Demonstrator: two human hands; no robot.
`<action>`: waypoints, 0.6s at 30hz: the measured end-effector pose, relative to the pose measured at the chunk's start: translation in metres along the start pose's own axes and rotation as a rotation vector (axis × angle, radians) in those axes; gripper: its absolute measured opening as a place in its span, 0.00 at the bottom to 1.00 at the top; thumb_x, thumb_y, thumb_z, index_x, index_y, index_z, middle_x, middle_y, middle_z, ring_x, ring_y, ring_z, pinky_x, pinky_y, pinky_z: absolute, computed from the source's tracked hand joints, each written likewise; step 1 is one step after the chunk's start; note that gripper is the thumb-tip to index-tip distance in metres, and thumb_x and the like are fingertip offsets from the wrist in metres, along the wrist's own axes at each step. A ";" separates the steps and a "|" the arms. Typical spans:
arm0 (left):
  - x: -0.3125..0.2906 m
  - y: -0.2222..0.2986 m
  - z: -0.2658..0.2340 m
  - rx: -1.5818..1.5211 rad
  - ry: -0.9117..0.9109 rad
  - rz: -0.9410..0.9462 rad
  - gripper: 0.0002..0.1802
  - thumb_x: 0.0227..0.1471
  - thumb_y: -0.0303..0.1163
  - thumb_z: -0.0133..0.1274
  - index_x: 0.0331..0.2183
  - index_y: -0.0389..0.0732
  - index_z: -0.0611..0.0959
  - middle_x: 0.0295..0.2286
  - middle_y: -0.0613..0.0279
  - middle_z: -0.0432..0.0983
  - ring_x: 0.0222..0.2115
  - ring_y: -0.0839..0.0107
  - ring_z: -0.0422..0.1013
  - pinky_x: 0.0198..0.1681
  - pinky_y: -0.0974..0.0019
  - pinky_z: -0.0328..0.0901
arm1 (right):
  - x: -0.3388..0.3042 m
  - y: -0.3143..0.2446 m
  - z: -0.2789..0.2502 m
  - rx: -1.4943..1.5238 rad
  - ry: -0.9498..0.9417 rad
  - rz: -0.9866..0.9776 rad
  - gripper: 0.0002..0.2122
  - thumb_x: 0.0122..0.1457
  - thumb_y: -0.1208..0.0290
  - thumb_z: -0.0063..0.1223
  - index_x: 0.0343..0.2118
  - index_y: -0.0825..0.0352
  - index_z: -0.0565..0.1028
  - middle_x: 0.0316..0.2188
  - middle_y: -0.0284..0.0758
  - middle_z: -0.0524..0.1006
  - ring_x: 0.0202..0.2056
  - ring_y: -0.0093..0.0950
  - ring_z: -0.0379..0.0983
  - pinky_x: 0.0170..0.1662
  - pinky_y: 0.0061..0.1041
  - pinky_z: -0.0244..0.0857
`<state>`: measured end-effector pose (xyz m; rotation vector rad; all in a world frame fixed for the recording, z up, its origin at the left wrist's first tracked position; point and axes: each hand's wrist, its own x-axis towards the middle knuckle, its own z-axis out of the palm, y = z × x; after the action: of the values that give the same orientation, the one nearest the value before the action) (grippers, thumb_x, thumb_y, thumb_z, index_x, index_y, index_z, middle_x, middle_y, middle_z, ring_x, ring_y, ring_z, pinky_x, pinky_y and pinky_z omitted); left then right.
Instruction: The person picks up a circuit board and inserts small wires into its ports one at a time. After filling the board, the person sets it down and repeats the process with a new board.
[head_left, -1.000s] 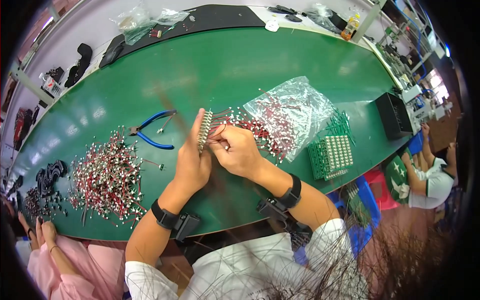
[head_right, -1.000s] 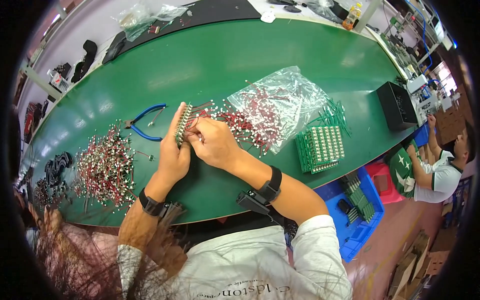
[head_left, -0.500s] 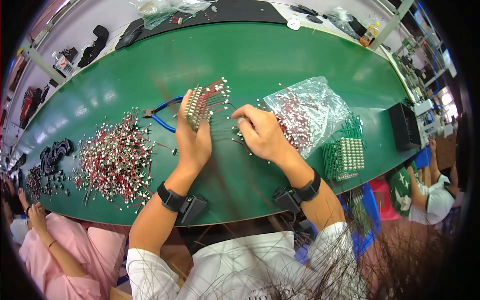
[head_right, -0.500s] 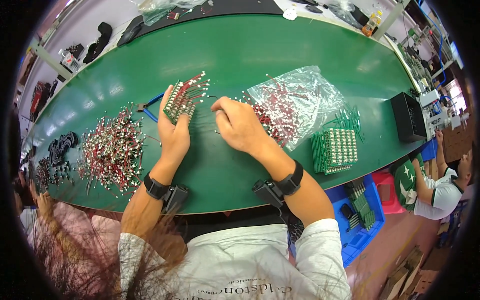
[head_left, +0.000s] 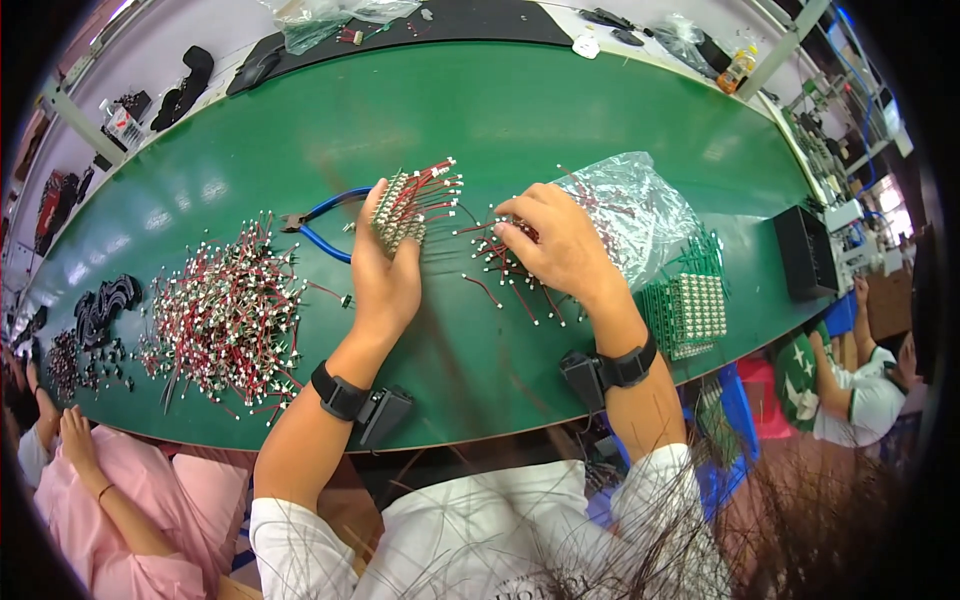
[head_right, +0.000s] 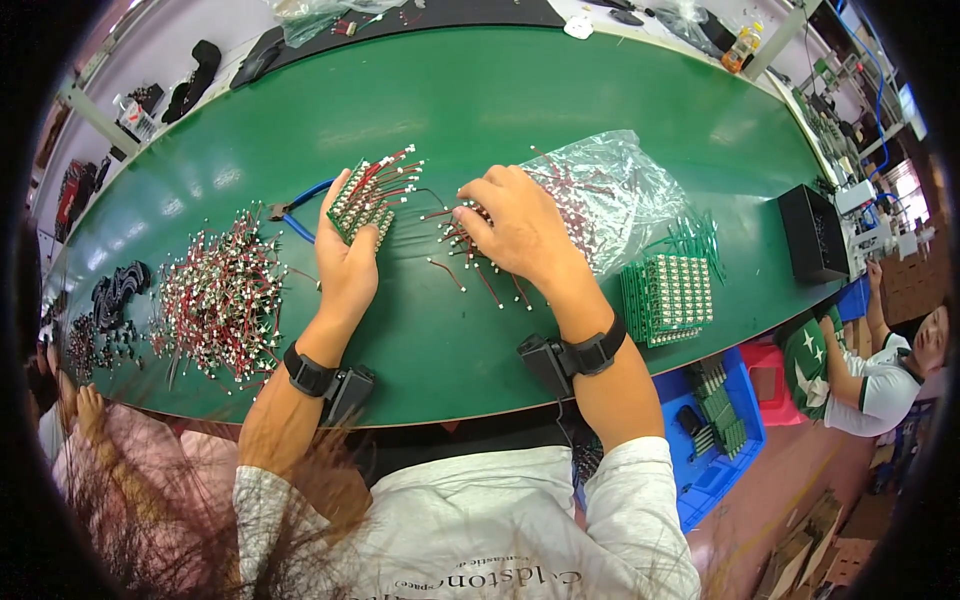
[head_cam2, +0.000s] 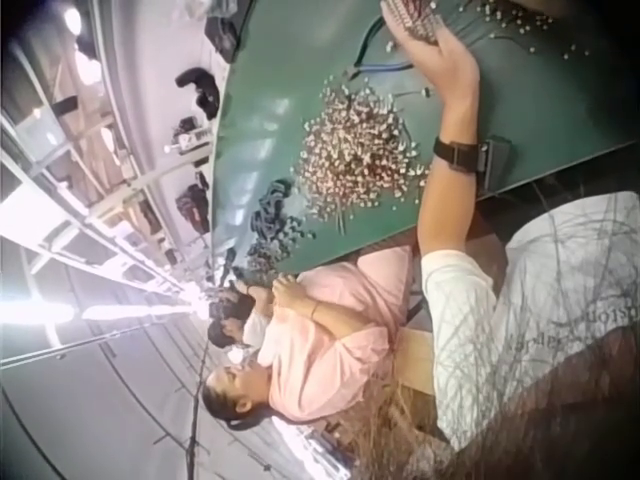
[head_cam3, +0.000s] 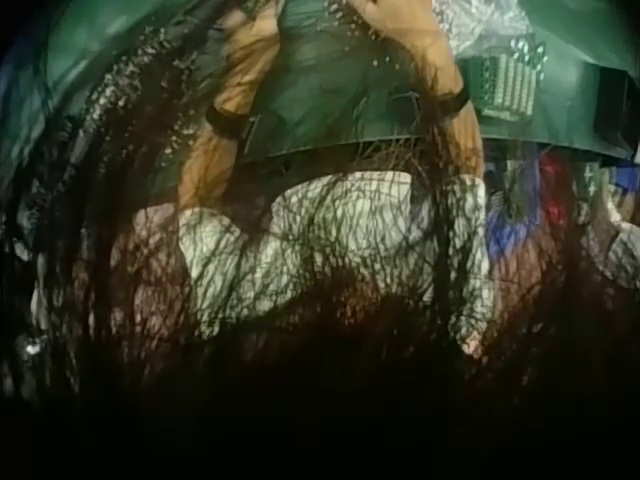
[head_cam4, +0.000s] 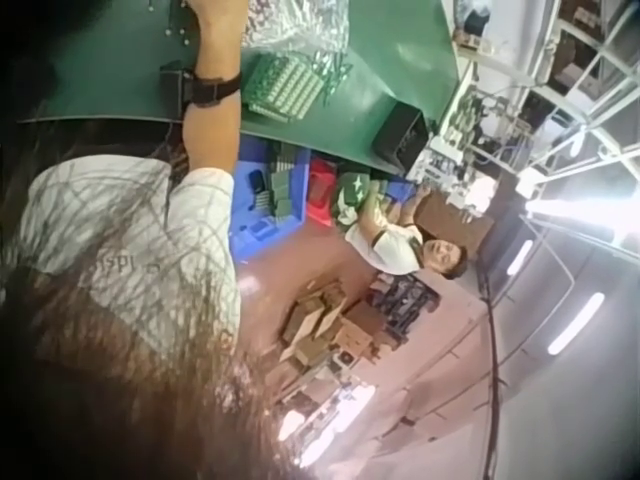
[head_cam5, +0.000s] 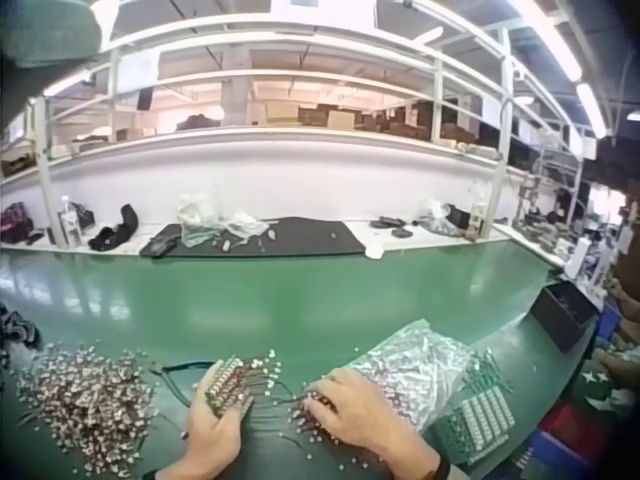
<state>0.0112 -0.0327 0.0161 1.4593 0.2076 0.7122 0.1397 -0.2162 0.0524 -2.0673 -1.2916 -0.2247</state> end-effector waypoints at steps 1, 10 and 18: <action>0.000 -0.001 0.000 -0.003 0.003 -0.008 0.34 0.55 0.14 0.43 0.63 0.30 0.58 0.54 0.54 0.69 0.54 0.70 0.68 0.60 0.67 0.59 | 0.000 0.000 -0.002 0.008 -0.012 0.043 0.09 0.53 0.72 0.60 0.36 0.68 0.80 0.29 0.38 0.74 0.38 0.39 0.71 0.42 0.36 0.66; 0.001 -0.004 0.002 -0.059 -0.011 0.020 0.33 0.56 0.15 0.44 0.63 0.30 0.59 0.55 0.54 0.69 0.55 0.69 0.67 0.60 0.66 0.59 | -0.008 0.005 -0.004 -0.007 -0.293 0.079 0.32 0.41 0.61 0.73 0.52 0.65 0.78 0.38 0.40 0.72 0.42 0.38 0.70 0.46 0.34 0.67; -0.001 -0.001 0.002 0.020 0.001 0.025 0.32 0.59 0.18 0.48 0.63 0.30 0.60 0.53 0.55 0.71 0.53 0.71 0.69 0.59 0.68 0.60 | -0.006 0.001 0.021 -0.030 -0.240 0.061 0.07 0.51 0.72 0.63 0.33 0.67 0.80 0.35 0.38 0.73 0.40 0.40 0.72 0.42 0.36 0.69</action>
<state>0.0116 -0.0349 0.0154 1.4829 0.1986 0.7331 0.1334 -0.2080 0.0334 -2.2070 -1.3696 0.0339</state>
